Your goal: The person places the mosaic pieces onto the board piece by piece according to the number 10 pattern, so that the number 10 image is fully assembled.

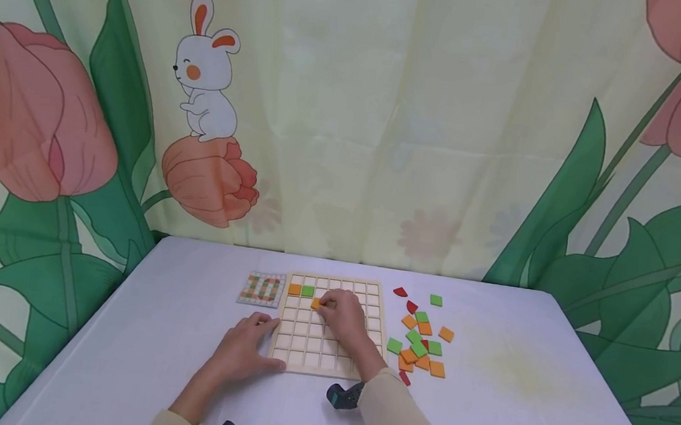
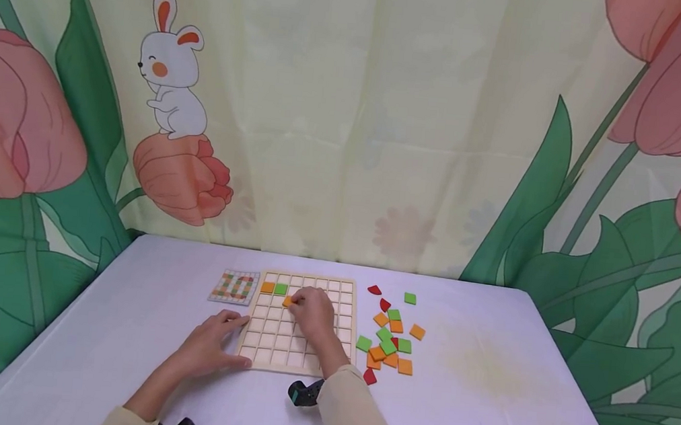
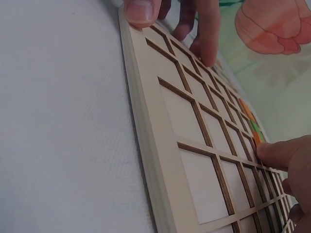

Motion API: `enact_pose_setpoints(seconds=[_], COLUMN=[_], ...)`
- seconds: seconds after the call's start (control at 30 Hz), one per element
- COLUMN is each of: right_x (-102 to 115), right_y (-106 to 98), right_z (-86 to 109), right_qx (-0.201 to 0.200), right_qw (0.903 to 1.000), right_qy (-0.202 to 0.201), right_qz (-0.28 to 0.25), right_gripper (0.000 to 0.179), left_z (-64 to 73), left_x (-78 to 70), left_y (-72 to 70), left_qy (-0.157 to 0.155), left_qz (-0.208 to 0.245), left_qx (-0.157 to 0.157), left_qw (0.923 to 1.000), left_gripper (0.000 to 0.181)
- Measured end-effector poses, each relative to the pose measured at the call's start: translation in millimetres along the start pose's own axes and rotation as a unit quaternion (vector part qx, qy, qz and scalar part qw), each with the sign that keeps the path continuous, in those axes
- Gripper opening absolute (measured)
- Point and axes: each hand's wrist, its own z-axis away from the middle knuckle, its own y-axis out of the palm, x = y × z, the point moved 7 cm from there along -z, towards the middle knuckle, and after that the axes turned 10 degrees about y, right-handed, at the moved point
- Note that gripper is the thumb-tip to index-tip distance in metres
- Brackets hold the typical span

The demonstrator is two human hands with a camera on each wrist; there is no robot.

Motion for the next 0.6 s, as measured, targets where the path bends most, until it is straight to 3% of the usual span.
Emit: enact_pose_setpoints(seconds=[0.4, 0.6], right_x=[4.8, 7.1], right_y=[8.5, 13.0], right_z=[2.3, -1.7], right_qx=[-0.004, 0.002], right_qw=[0.9994, 0.9996], right_qy=[-0.036, -0.028], right_qz=[-0.001, -0.006], right_gripper=[0.012, 0.011], left_z=[1.2, 0.7], left_x=[-0.3, -0.4], left_y=[1.4, 0.8], left_qy=[0.002, 0.004], left_qz=[-0.005, -0.003], left_qx=[-0.002, -0.005], left_qw=[1.0, 1.0], left_gripper=[0.091, 0.09])
